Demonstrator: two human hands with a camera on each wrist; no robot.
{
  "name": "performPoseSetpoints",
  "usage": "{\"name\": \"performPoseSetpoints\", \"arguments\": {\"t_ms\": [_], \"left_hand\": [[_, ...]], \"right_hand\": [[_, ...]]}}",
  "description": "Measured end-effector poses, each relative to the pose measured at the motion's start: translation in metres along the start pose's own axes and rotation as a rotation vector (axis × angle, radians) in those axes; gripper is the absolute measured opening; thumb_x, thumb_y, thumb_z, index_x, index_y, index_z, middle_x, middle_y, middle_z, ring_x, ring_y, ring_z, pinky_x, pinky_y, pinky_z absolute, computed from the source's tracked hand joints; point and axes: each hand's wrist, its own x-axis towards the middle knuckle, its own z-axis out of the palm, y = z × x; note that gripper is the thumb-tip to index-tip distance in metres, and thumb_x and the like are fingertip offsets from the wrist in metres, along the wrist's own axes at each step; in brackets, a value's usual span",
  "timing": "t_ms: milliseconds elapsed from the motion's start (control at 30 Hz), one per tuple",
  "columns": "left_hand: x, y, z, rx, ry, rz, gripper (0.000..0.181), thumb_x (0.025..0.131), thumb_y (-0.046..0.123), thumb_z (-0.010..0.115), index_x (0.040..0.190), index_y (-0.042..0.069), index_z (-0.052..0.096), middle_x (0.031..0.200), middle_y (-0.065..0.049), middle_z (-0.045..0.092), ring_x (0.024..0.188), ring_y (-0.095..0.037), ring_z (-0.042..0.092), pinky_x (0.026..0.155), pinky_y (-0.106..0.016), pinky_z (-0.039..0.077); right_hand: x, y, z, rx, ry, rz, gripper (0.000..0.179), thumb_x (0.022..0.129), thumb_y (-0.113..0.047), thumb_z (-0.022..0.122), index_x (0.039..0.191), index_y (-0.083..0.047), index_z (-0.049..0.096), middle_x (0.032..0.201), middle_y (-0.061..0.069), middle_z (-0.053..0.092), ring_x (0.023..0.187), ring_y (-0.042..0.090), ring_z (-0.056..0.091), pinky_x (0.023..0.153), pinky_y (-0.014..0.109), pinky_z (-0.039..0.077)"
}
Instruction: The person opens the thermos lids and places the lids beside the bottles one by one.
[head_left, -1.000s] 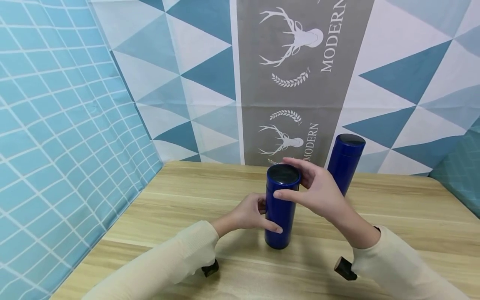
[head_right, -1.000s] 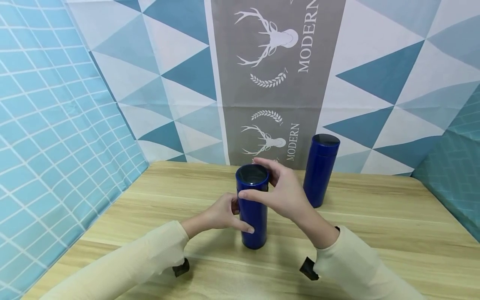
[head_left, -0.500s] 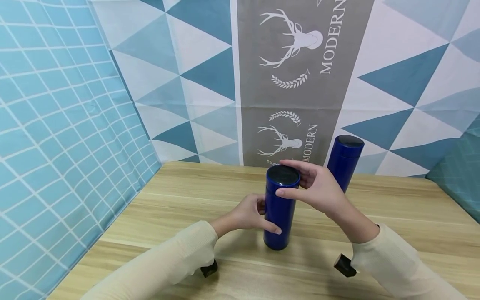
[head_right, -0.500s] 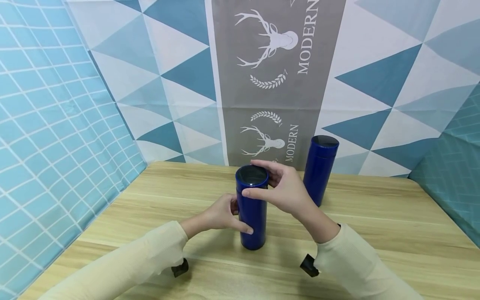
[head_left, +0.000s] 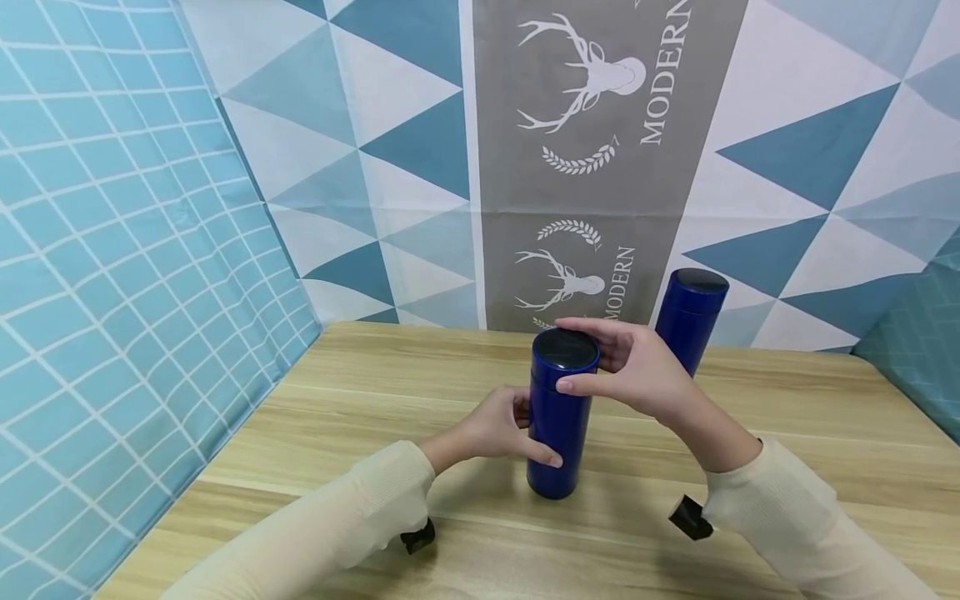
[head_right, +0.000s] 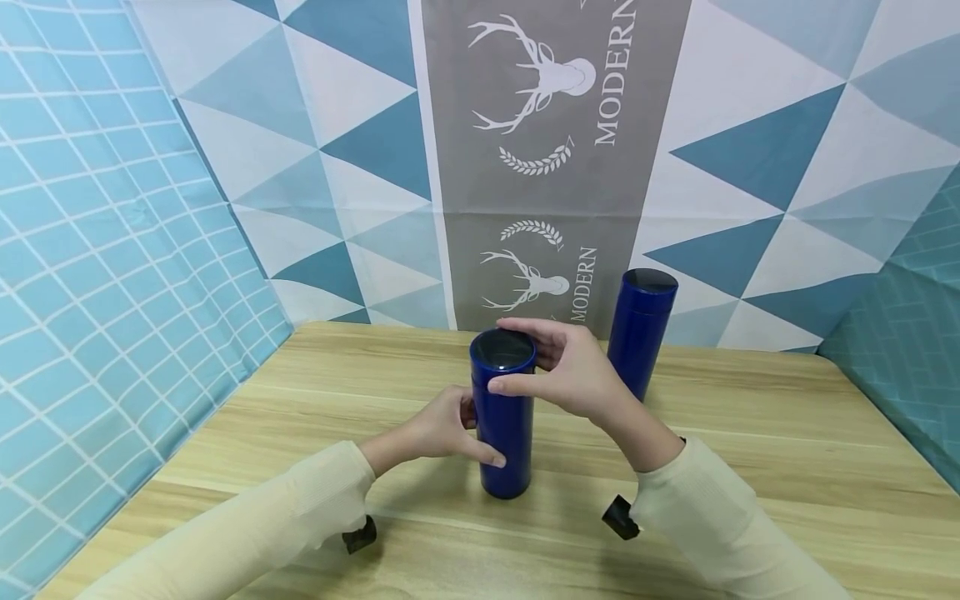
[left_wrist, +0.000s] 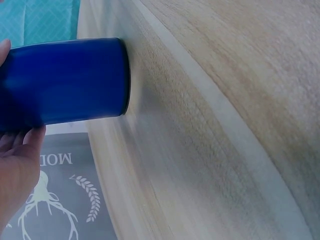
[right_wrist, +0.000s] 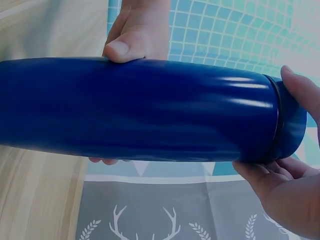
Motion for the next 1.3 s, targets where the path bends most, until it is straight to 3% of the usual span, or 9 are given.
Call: {"name": "performPoseSetpoints", "arguments": {"t_ms": [267, 533, 867, 1300], "left_hand": [[0.000, 0.002, -0.001, 0.000, -0.006, -0.004, 0.053, 0.067, 0.002, 0.084, 0.115, -0.003, 0.063, 0.114, -0.018, 0.070, 0.099, -0.010, 0.069, 0.090, -0.020, 0.054], [0.001, 0.001, -0.001, -0.012, -0.012, 0.007, 0.052, 0.068, 0.001, 0.083, 0.115, -0.003, 0.063, 0.113, -0.019, 0.070, 0.098, -0.010, 0.069, 0.090, -0.020, 0.054], [0.001, 0.002, -0.001, -0.020, -0.003, -0.018, 0.053, 0.066, -0.001, 0.084, 0.115, -0.001, 0.064, 0.113, -0.017, 0.071, 0.098, -0.010, 0.069, 0.091, -0.023, 0.055], [0.001, 0.000, -0.001, -0.011, -0.005, -0.013, 0.052, 0.067, 0.001, 0.084, 0.115, -0.002, 0.064, 0.111, -0.016, 0.071, 0.097, -0.008, 0.069, 0.090, -0.021, 0.055]], "right_hand": [[0.002, 0.003, -0.003, 0.016, -0.029, -0.015, 0.064, 0.078, -0.013, 0.080, 0.136, -0.009, 0.053, 0.131, 0.014, 0.062, 0.119, 0.033, 0.061, 0.098, 0.035, 0.053], [0.007, 0.008, -0.008, 0.074, -0.091, -0.036, 0.067, 0.077, -0.009, 0.079, 0.138, -0.006, 0.050, 0.133, 0.019, 0.060, 0.119, 0.034, 0.061, 0.093, 0.023, 0.054], [0.011, 0.014, -0.013, 0.110, -0.159, -0.065, 0.066, 0.079, -0.007, 0.077, 0.138, -0.004, 0.049, 0.135, 0.024, 0.056, 0.118, 0.032, 0.061, 0.091, 0.025, 0.055], [0.018, 0.017, -0.020, 0.123, -0.244, -0.097, 0.067, 0.079, -0.004, 0.075, 0.140, -0.001, 0.046, 0.139, 0.020, 0.054, 0.119, 0.028, 0.061, 0.092, 0.026, 0.056]]}}
